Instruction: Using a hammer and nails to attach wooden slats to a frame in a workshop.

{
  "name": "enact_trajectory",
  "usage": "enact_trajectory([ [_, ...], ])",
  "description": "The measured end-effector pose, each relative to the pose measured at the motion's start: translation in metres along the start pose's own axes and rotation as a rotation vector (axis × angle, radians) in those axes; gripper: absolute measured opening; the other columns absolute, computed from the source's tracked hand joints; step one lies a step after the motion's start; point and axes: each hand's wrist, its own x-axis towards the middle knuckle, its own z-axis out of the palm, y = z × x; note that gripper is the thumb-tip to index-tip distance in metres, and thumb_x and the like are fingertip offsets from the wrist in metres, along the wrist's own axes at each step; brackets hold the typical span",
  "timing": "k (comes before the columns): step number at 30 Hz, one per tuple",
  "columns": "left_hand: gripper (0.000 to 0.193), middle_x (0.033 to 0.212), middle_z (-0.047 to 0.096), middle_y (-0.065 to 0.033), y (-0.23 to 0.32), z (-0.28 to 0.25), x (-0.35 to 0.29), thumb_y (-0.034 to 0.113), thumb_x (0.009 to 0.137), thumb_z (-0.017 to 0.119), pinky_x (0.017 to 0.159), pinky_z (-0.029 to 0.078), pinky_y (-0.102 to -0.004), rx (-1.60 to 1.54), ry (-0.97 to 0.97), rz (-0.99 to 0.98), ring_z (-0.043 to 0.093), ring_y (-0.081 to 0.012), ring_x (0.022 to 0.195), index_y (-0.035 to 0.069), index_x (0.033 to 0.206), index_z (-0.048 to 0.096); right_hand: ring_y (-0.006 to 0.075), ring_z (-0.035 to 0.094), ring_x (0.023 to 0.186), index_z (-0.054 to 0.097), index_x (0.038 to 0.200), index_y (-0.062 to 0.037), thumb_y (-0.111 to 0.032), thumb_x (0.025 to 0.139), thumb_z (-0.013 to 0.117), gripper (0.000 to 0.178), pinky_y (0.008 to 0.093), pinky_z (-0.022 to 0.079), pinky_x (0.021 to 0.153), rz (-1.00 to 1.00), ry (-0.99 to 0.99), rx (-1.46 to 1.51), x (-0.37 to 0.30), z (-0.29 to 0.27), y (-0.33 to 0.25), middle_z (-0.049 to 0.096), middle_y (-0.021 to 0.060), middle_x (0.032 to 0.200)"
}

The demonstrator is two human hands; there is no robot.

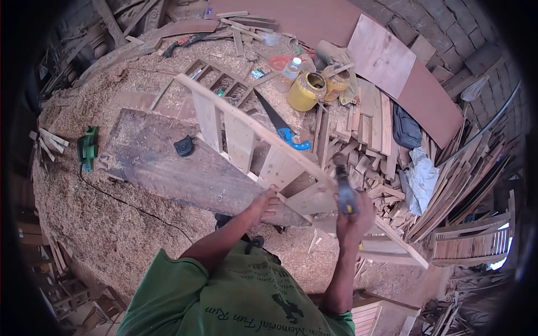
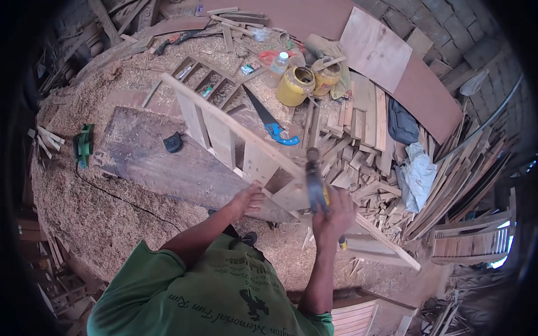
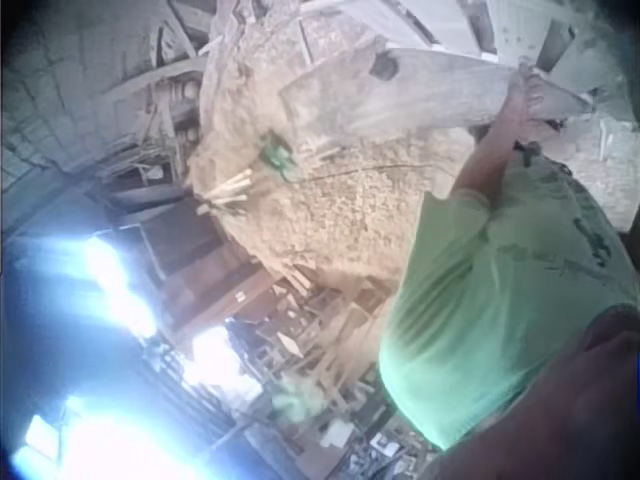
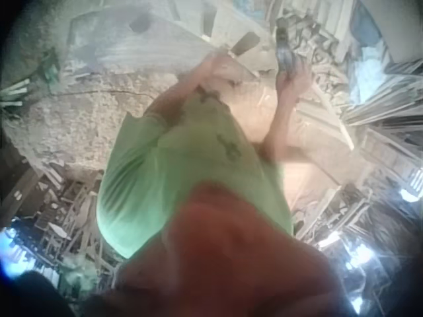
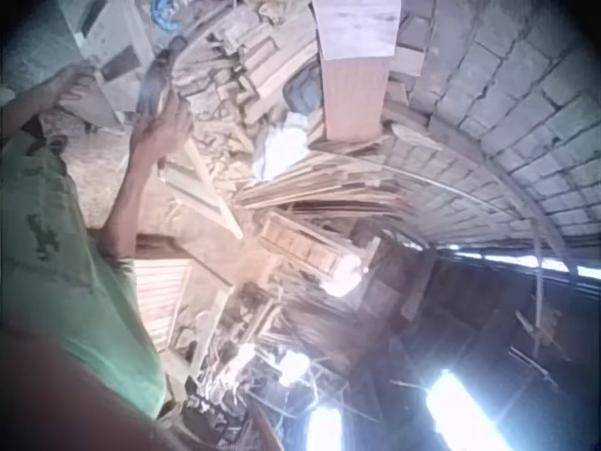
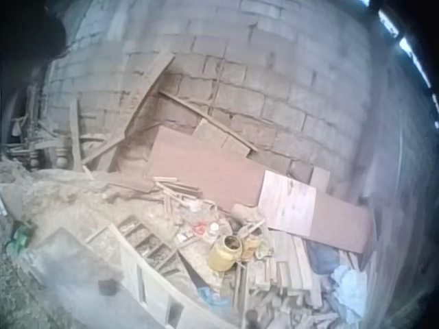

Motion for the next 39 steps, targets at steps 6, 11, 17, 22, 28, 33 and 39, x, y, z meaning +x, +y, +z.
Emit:
enact_trajectory([
  [6, 0.021, 0.095, 0.066, -0.0005, 0.074, -0.157, 0.010, 0.029, 0.098, 0.066, 0.077, 0.056, -0.0331, 0.114, 0.341, 0.555, 0.064, -0.0132, 0.088, 0.011, 0.109, 0.069, 0.0367, 0.060, 0.090, 0.070, 0.108, -0.0026, -0.015, 0.079, 0.080, 0.034, 0.0424, 0.043, 0.084, 0.037, -0.121, 0.201, -0.002, 0.015, 0.032, 0.064, 0.0149, 0.097],
  [11, 0.013, 0.088, 0.066, -0.0009, 0.217, -0.318, -0.047, 0.019, 0.101, 0.065, 0.073, 0.050, -0.0268, 0.048, 0.891, 0.870, 0.060, -0.0111, 0.079, 0.007, 0.104, 0.069, 0.0368, 0.056, 0.094, 0.071, 0.111, -0.0017, -0.027, 0.083, 0.074, 0.038, 0.0462, 0.041, 0.093, 0.115, -0.336, 0.263, 0.015, -0.004, 0.009, 0.063, 0.0137, 0.097],
  [17, 0.022, 0.097, 0.073, -0.0100, 0.378, -0.321, -0.046, 0.017, 0.102, 0.064, 0.084, 0.054, -0.0352, 0.914, 0.932, 1.089, 0.067, -0.0197, 0.089, -0.001, 0.114, 0.072, 0.0283, 0.059, 0.123, 0.069, 0.111, -0.0010, -0.039, 0.097, 0.070, 0.040, 0.0523, 0.017, 0.127, 0.375, -0.271, 0.232, 0.000, 0.013, -0.012, 0.069, 0.0092, 0.110],
  [22, 0.010, 0.101, 0.075, -0.0088, 0.423, -0.277, 0.029, 0.012, 0.090, 0.074, 0.088, 0.054, -0.0374, 1.580, 0.666, 1.215, 0.070, -0.0320, 0.101, 0.007, 0.097, 0.078, 0.0201, 0.063, 0.110, 0.064, 0.130, -0.0021, -0.024, 0.102, 0.068, 0.035, 0.0354, 0.050, 0.094, 0.755, -0.200, 0.510, 0.015, 0.032, -0.071, 0.069, 0.0106, 0.117],
  [28, 0.012, 0.136, 0.062, -0.0070, 0.401, -0.211, 0.113, 0.015, 0.080, 0.077, 0.103, 0.046, -0.0464, 1.895, 0.177, 1.421, 0.054, -0.0311, 0.130, 0.013, 0.093, 0.078, 0.0204, 0.060, 0.094, 0.070, 0.105, -0.0023, -0.016, 0.098, 0.069, 0.015, 0.0372, 0.046, 0.091, 0.682, -0.247, 0.348, 0.026, 0.032, -0.071, 0.065, 0.0082, 0.105],
  [33, 0.014, 0.153, 0.050, -0.0107, 0.382, -0.205, 0.172, 0.015, 0.080, 0.075, 0.116, 0.037, -0.0535, 1.926, 0.181, 1.437, 0.044, -0.0374, 0.140, 0.010, 0.093, 0.077, 0.0217, 0.063, 0.091, 0.068, 0.091, -0.0056, -0.017, 0.095, 0.070, 0.013, 0.0478, 0.030, 0.120, 0.668, -0.332, 0.213, 0.054, 0.029, -0.084, 0.068, 0.0086, 0.093],
  [39, 0.009, 0.167, 0.034, -0.0118, 0.366, -0.193, 0.198, 0.011, 0.083, 0.070, 0.124, 0.024, -0.0593, 1.987, 0.346, 1.315, 0.034, -0.0403, 0.150, 0.004, 0.078, 0.073, 0.0232, 0.061, 0.103, 0.068, 0.089, -0.0065, -0.029, 0.094, 0.073, 0.024, 0.0515, 0.023, 0.121, 0.687, -0.307, 0.221, 0.060, 0.031, -0.079, 0.068, 0.0055, 0.090],
])
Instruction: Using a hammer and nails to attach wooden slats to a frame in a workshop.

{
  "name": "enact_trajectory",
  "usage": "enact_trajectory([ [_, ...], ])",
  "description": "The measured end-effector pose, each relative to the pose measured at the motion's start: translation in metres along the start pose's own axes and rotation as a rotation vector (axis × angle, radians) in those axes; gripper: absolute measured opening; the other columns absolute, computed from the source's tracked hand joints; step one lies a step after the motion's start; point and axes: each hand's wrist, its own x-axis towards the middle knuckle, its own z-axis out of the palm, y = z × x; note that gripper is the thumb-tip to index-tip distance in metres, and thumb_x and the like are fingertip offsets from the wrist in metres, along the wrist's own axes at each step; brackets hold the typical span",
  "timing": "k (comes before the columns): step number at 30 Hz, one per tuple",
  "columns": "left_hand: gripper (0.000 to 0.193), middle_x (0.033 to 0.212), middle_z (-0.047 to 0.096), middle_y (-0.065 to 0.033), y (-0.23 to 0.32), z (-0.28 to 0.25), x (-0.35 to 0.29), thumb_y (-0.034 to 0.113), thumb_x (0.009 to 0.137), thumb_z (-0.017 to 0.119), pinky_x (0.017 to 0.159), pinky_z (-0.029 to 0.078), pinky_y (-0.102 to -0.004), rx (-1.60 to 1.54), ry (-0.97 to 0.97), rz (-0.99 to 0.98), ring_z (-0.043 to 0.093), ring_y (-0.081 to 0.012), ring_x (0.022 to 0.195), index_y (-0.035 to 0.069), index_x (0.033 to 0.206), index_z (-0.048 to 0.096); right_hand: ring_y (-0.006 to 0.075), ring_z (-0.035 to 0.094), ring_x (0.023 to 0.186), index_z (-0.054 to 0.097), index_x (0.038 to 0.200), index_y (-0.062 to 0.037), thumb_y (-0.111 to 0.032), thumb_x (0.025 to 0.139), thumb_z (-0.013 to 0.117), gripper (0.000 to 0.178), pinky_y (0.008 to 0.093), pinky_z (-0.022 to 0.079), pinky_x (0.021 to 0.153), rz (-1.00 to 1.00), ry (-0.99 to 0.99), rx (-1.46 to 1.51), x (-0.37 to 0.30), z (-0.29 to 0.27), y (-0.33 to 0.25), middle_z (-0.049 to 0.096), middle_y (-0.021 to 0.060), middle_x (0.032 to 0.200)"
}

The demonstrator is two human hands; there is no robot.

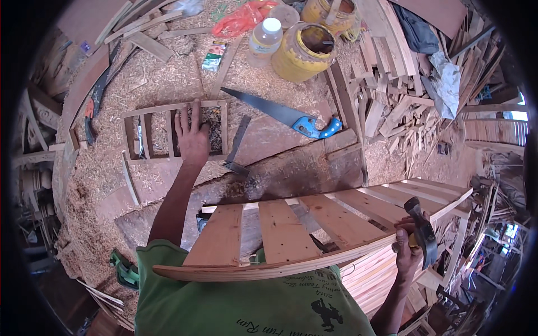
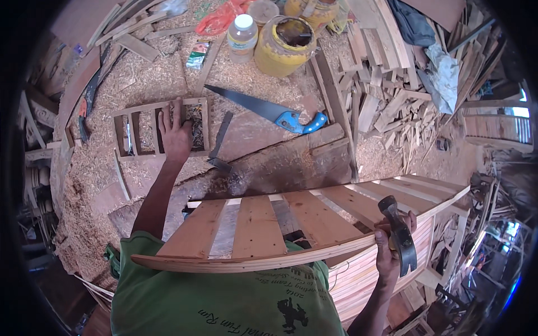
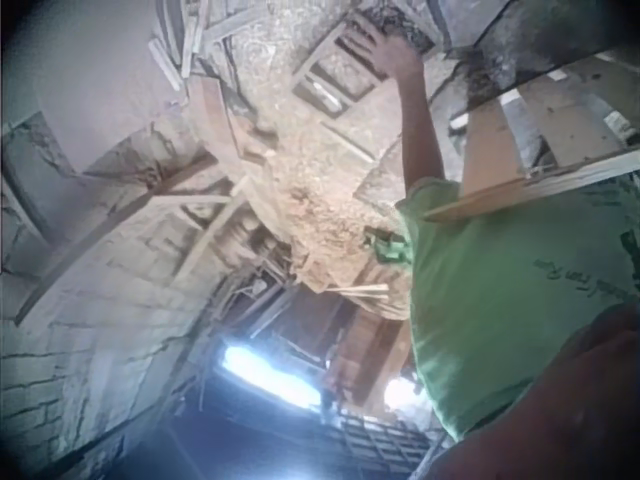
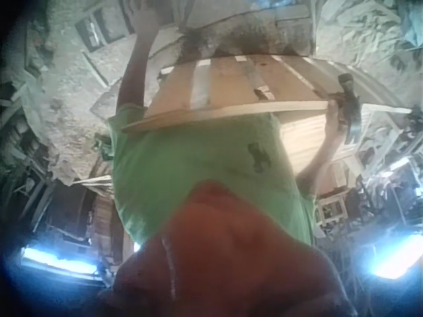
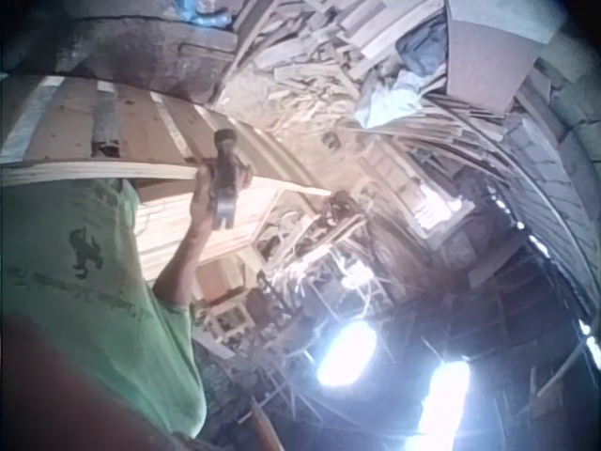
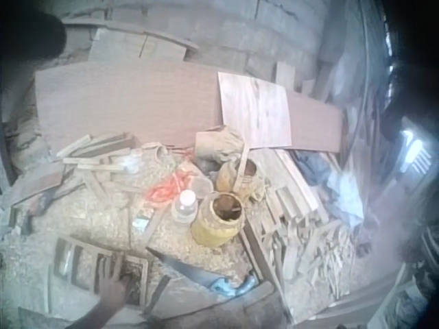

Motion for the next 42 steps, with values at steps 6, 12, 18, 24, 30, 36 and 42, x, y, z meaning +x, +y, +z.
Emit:
enact_trajectory([
  [6, 0.013, 0.169, 0.030, -0.0141, 0.000, 0.008, 0.002, 0.012, 0.087, 0.066, 0.126, 0.019, -0.0609, 0.118, -0.093, 0.026, 0.026, -0.0380, 0.156, 0.001, 0.084, 0.074, 0.0224, 0.062, 0.099, 0.068, 0.090, -0.0064, -0.026, 0.093, 0.074, 0.020, 0.0504, 0.024, 0.121, -0.019, -0.006, 0.049, 0.015, 0.002, -0.006, 0.068, 0.0064, 0.089],
  [12, 0.019, 0.167, 0.030, -0.0182, 0.001, 0.003, 0.011, 0.014, 0.079, 0.071, 0.127, 0.018, -0.0616, 0.129, -0.123, 0.031, 0.027, -0.0384, 0.155, 0.001, 0.092, 0.074, 0.0229, 0.064, 0.092, 0.067, 0.088, -0.0066, -0.019, 0.096, 0.069, 0.015, 0.0507, 0.029, 0.118, -0.096, 0.005, -0.053, 0.022, 0.006, -0.008, 0.069, 0.0076, 0.088],
  [18, 0.013, 0.133, 0.060, -0.0183, 0.007, -0.023, 0.017, 0.008, 0.076, 0.071, 0.109, 0.044, -0.0522, -0.059, 0.138, -0.075, 0.055, -0.0331, 0.129, 0.006, 0.088, 0.067, 0.0273, 0.060, 0.092, 0.068, 0.087, -0.0056, -0.037, 0.092, 0.072, 0.032, 0.0490, 0.032, 0.115, -0.090, 0.047, -0.098, 0.018, 0.011, 0.011, 0.062, 0.0072, 0.086],
  [24, 0.003, 0.086, 0.068, 0.0005, -0.019, -0.046, 0.001, 0.005, 0.096, 0.064, 0.068, 0.053, -0.0251, -1.259, -0.038, -0.597, 0.067, -0.0106, 0.075, 0.007, 0.097, 0.066, 0.0218, 0.054, 0.110, 0.067, 0.101, -0.0057, -0.013, 0.095, 0.073, 0.011, 0.0443, 0.025, 0.120, -0.109, 0.036, -0.094, 0.009, 0.012, 0.027, 0.068, 0.0039, 0.091],
  [30, 0.042, 0.094, 0.067, -0.0015, -0.003, -0.120, -0.041, 0.008, 0.099, 0.065, 0.071, 0.052, -0.0234, -1.474, -0.049, -0.760, 0.064, -0.0097, 0.082, 0.005, 0.141, 0.060, 0.0297, 0.055, 0.094, 0.062, 0.095, -0.0037, -0.017, 0.092, 0.068, 0.015, 0.0476, 0.034, 0.110, -0.295, 0.110, -0.138, 0.014, 0.022, 0.033, 0.058, 0.0098, 0.086],
  [36, 0.021, 0.091, 0.062, -0.0025, -0.015, -0.201, -0.150, 0.005, 0.100, 0.059, 0.070, 0.049, -0.0258, -1.349, 0.246, -0.861, 0.059, -0.0111, 0.079, 0.003, 0.119, 0.066, 0.0334, 0.057, 0.090, 0.061, 0.097, -0.0047, -0.029, 0.088, 0.069, 0.027, 0.0479, 0.035, 0.106, -0.406, 0.228, -0.092, 0.026, 0.037, 0.049, 0.062, 0.0129, 0.090],
  [42, 0.027, 0.098, 0.068, -0.0048, 0.011, -0.319, -0.242, 0.006, 0.098, 0.064, 0.078, 0.055, -0.0290, -1.261, 0.403, -0.998, 0.064, -0.0138, 0.085, -0.002, 0.123, 0.067, 0.0331, 0.061, 0.093, 0.064, 0.099, -0.0073, -0.018, 0.079, 0.079, 0.027, 0.0477, 0.037, 0.105, -0.468, 0.379, -0.093, 0.030, 0.043, 0.038, 0.066, 0.0117, 0.090],
])
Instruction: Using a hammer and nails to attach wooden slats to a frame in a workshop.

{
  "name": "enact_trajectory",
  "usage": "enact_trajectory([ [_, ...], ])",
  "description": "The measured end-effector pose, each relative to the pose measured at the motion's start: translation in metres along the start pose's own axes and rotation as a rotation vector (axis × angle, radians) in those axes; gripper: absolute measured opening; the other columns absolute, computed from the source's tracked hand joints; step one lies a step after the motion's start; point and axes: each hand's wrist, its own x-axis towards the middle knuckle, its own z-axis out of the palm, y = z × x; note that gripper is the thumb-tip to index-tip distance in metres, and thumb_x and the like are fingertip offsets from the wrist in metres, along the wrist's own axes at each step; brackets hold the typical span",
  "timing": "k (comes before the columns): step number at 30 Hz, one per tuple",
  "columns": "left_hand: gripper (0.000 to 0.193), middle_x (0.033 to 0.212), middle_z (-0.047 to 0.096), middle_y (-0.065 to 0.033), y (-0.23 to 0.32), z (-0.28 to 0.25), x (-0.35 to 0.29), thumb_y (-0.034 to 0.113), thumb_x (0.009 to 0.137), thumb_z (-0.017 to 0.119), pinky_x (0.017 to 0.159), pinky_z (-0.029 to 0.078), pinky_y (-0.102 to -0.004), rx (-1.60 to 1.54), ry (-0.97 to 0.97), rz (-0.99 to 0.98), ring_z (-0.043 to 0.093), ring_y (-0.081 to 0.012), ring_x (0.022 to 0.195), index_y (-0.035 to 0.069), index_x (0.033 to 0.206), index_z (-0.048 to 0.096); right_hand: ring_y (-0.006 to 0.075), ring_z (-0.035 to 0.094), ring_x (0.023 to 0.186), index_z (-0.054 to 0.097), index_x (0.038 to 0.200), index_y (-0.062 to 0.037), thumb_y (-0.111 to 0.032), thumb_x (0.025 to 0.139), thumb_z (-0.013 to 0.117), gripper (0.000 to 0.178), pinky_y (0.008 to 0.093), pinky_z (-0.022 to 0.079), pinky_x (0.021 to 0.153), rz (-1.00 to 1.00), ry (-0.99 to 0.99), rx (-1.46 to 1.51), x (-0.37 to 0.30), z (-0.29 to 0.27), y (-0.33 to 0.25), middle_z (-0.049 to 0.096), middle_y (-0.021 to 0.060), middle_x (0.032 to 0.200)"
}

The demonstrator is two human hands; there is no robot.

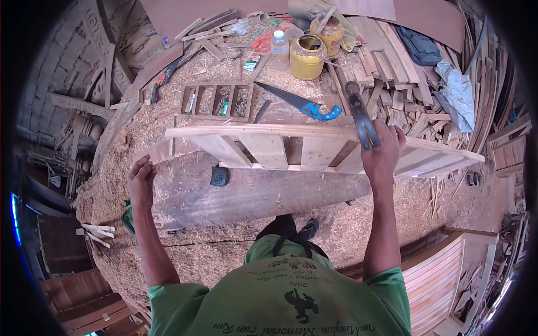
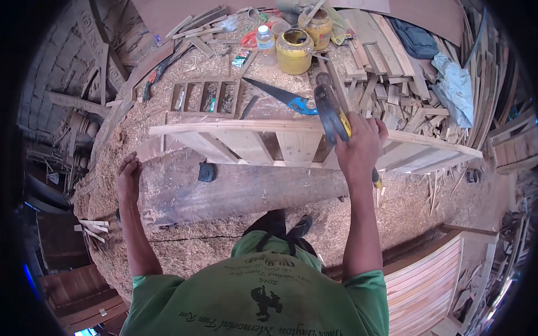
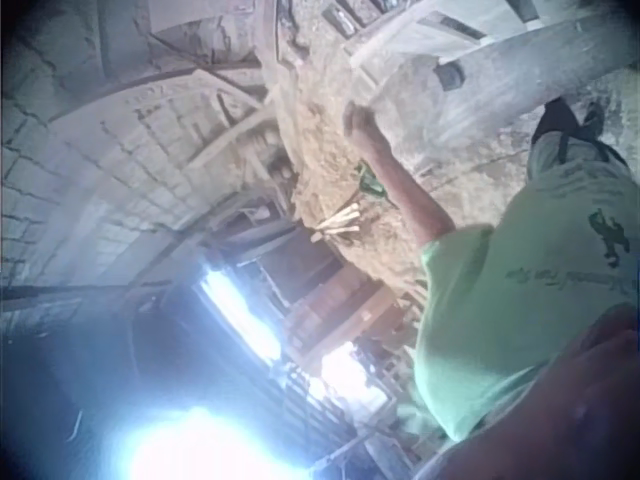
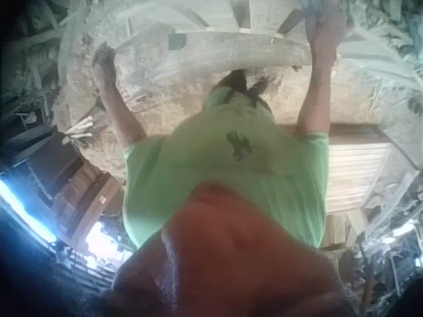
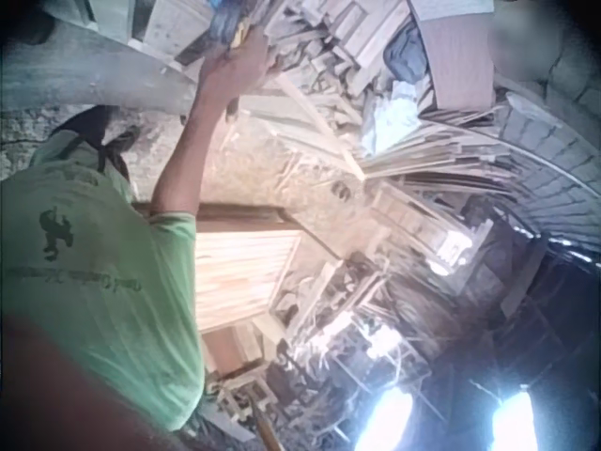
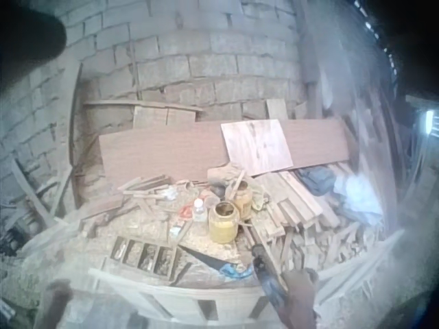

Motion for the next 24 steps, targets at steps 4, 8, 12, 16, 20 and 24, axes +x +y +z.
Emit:
enact_trajectory([
  [4, 0.024, 0.100, 0.069, -0.0018, 0.053, 0.034, -0.041, 0.011, 0.097, 0.072, 0.079, 0.052, -0.0267, 0.127, 0.080, 0.297, 0.062, -0.0113, 0.085, 0.002, 0.119, 0.073, 0.0344, 0.062, 0.094, 0.065, 0.099, -0.0076, -0.017, 0.082, 0.076, 0.022, 0.0493, 0.040, 0.103, -0.004, 0.044, -0.004, -0.002, 0.003, -0.002, 0.067, 0.0130, 0.089],
  [8, 0.021, 0.099, 0.072, -0.0030, 0.074, 0.088, -0.040, 0.012, 0.096, 0.073, 0.083, 0.051, -0.0263, 0.361, -0.103, 0.517, 0.066, -0.0110, 0.091, 0.001, 0.115, 0.074, 0.0356, 0.063, 0.096, 0.067, 0.100, -0.0073, -0.018, 0.083, 0.074, 0.021, 0.0503, 0.040, 0.102, 0.005, 0.043, -0.015, -0.009, 0.007, 0.003, 0.067, 0.0156, 0.090],
  [12, 0.019, 0.100, 0.074, -0.0052, 0.051, 0.131, -0.002, 0.012, 0.098, 0.071, 0.085, 0.052, -0.0279, 0.190, -0.401, 0.518, 0.067, -0.0118, 0.094, 0.000, 0.113, 0.072, 0.0365, 0.062, 0.096, 0.069, 0.103, -0.0080, -0.016, 0.082, 0.073, 0.023, 0.0502, 0.040, 0.103, 0.011, 0.067, -0.018, -0.016, 0.013, 0.010, 0.067, 0.0158, 0.091],
  [16, 0.014, 0.101, 0.074, -0.0066, 0.023, 0.152, 0.013, 0.012, 0.102, 0.064, 0.088, 0.052, -0.0295, 0.100, -0.611, 0.385, 0.067, -0.0130, 0.095, 0.001, 0.110, 0.069, 0.0365, 0.062, 0.097, 0.070, 0.111, -0.0078, -0.013, 0.080, 0.076, 0.032, 0.0497, 0.039, 0.104, 0.012, 0.068, 0.013, -0.024, 0.002, 0.008, 0.068, 0.0141, 0.095],
  [20, 0.019, 0.102, 0.074, -0.0064, 0.019, 0.155, 0.014, 0.017, 0.104, 0.059, 0.093, 0.049, -0.0312, 0.139, -0.720, 0.364, 0.066, -0.0142, 0.096, 0.001, 0.109, 0.068, 0.0347, 0.063, 0.096, 0.070, 0.119, -0.0059, -0.007, 0.082, 0.074, 0.037, 0.0460, 0.042, 0.102, 0.032, 0.377, -0.206, -0.035, -0.016, -0.051, 0.069, 0.0125, 0.108],
  [24, 0.020, 0.105, 0.075, -0.0064, 0.026, 0.156, 0.015, 0.017, 0.103, 0.061, 0.093, 0.050, -0.0313, 0.314, -0.819, 0.414, 0.067, -0.0158, 0.100, 0.001, 0.110, 0.072, 0.0215, 0.064, 0.091, 0.068, 0.123, -0.0030, -0.010, 0.093, 0.073, 0.031, 0.0356, 0.050, 0.082, 0.431, 0.238, 0.452, -0.090, -0.007, -0.105, 0.069, 0.0156, 0.107],
])
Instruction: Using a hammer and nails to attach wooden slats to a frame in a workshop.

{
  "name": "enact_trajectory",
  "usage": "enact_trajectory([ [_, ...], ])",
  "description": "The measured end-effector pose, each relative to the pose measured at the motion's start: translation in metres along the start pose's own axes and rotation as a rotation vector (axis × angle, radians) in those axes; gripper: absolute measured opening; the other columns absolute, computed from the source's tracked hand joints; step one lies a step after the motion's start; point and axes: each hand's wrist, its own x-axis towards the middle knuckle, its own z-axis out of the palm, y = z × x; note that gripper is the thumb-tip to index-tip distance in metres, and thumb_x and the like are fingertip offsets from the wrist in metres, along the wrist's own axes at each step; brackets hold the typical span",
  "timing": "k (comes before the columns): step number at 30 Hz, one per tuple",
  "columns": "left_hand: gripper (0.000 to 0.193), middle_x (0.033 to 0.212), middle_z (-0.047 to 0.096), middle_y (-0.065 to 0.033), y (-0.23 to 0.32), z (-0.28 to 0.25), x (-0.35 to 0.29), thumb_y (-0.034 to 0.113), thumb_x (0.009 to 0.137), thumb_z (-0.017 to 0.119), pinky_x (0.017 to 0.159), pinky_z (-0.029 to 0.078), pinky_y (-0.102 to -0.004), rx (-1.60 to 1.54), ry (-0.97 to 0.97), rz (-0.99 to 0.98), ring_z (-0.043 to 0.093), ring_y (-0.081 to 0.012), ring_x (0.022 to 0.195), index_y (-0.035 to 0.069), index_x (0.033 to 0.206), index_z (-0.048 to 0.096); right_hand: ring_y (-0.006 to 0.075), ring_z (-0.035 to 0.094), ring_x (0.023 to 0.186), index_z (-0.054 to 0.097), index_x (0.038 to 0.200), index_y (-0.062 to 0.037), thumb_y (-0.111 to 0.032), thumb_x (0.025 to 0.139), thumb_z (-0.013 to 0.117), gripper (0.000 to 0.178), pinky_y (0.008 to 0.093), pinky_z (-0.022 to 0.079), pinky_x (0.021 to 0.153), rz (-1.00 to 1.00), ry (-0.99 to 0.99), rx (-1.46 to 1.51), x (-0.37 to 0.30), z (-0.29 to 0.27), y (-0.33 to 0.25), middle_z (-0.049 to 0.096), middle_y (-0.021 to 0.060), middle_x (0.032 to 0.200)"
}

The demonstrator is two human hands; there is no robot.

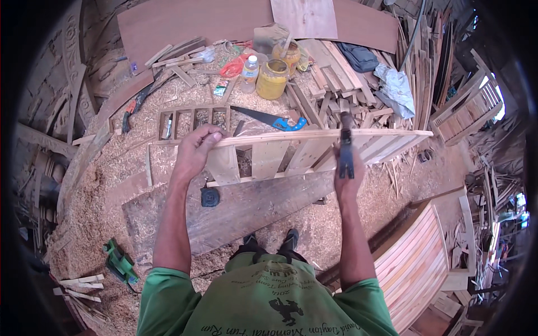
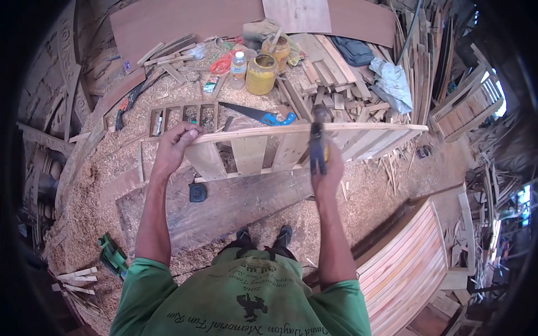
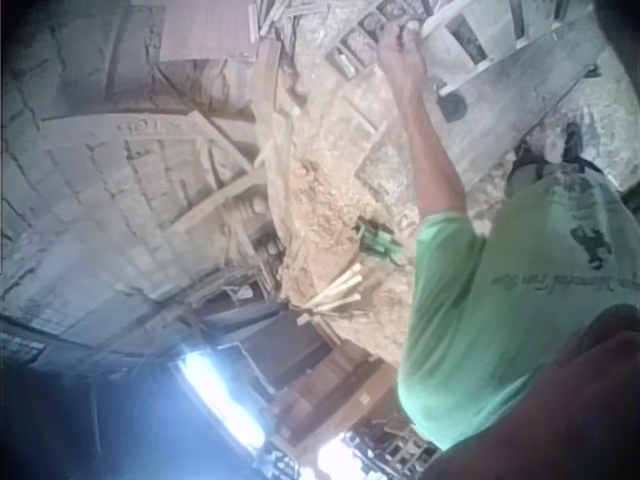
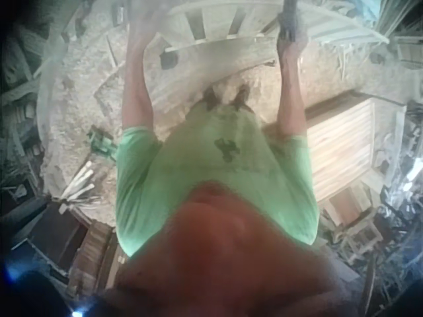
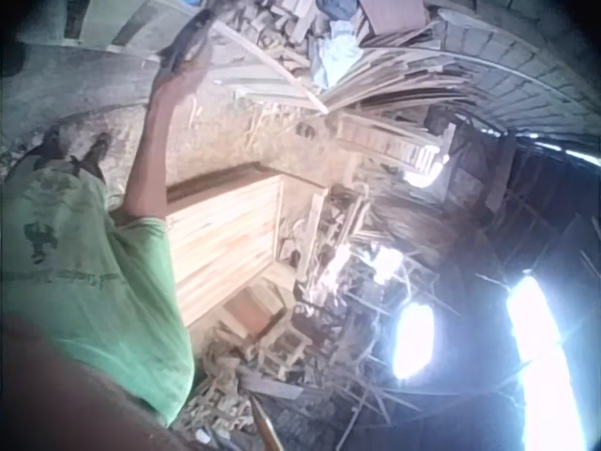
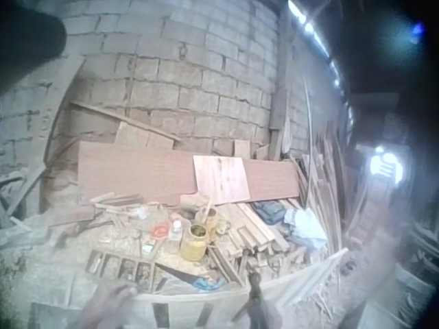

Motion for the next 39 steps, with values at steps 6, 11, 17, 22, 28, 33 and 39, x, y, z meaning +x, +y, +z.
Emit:
enact_trajectory([
  [6, 0.024, 0.108, 0.077, -0.0076, -0.008, -0.004, 0.001, 0.019, 0.101, 0.063, 0.096, 0.050, -0.0306, 0.041, -0.029, -0.025, 0.068, -0.0165, 0.102, 0.005, 0.115, 0.076, 0.0246, 0.067, 0.070, 0.058, 0.135, -0.0001, -0.011, 0.097, 0.066, 0.040, 0.0388, 0.054, 0.065, 0.267, -0.354, 0.061, -0.073, 0.026, -0.117, 0.070, 0.0173, 0.088],
  [11, 0.024, 0.107, 0.077, -0.0068, -0.005, -0.002, 0.001, 0.019, 0.101, 0.063, 0.093, 0.051, -0.0307, 0.068, -0.010, 0.000, 0.068, -0.0160, 0.099, 0.005, 0.115, 0.076, 0.0372, 0.071, 0.079, 0.051, 0.142, -0.0005, -0.007, 0.097, 0.063, 0.047, 0.0426, 0.055, 0.070, 0.079, -0.415, 0.058, -0.072, 0.039, -0.168, 0.068, 0.0241, 0.091],
  [17, 0.023, 0.103, 0.076, -0.0085, -0.009, 0.000, -0.001, 0.018, 0.100, 0.065, 0.090, 0.052, -0.0311, 0.126, 0.016, 0.088, 0.068, -0.0162, 0.096, 0.005, 0.116, 0.076, 0.0296, 0.067, 0.065, 0.048, 0.152, -0.0107, -0.012, 0.102, 0.062, 0.052, 0.0378, 0.054, 0.063, -0.398, -0.237, -0.028, -0.045, 0.058, -0.193, 0.068, 0.0155, 0.083],
  [22, 0.023, 0.099, 0.075, -0.0116, -0.005, 0.002, -0.004, 0.016, 0.097, 0.068, 0.090, 0.053, -0.0325, 0.230, 0.036, -0.017, 0.069, -0.0173, 0.095, 0.008, 0.116, 0.077, 0.0384, 0.070, 0.070, 0.046, 0.155, -0.0277, -0.024, 0.102, 0.063, 0.057, 0.0491, 0.054, 0.060, -0.355, -0.536, -0.667, -0.034, 0.062, -0.189, 0.069, 0.0175, 0.087],
  [28, 0.023, 0.108, 0.075, -0.0160, -0.011, 0.004, -0.008, 0.025, 0.094, 0.072, 0.089, 0.054, -0.0424, 0.265, 0.087, 0.063, 0.071, -0.0319, 0.099, 0.011, 0.112, 0.078, 0.0343, 0.071, 0.070, 0.051, 0.153, -0.0268, -0.017, 0.100, 0.064, 0.054, 0.0467, 0.054, 0.060, -0.377, -0.355, -0.339, -0.041, 0.055, -0.207, 0.069, 0.0184, 0.088],
  [33, 0.023, 0.107, 0.075, -0.0144, -0.009, 0.000, -0.002, 0.027, 0.095, 0.071, 0.090, 0.053, -0.0412, 0.327, 0.057, 0.043, 0.071, -0.0320, 0.100, 0.012, 0.111, 0.078, 0.0395, 0.072, 0.075, 0.051, 0.153, -0.0267, -0.015, 0.101, 0.063, 0.054, 0.0495, 0.055, 0.066, -0.279, -0.550, -0.629, -0.032, 0.069, -0.202, 0.073, 0.0220, 0.096],
  [39, 0.024, 0.104, 0.075, -0.0142, -0.014, 0.002, 0.000, 0.027, 0.094, 0.072, 0.089, 0.053, -0.0408, 0.223, 0.081, 0.153, 0.070, -0.0313, 0.100, 0.011, 0.110, 0.078, 0.0405, 0.071, 0.077, 0.050, 0.154, -0.0274, -0.015, 0.101, 0.063, 0.056, 0.0496, 0.055, 0.068, -0.342, -0.375, -0.310, -0.036, 0.064, -0.203, 0.072, 0.0203, 0.093],
])
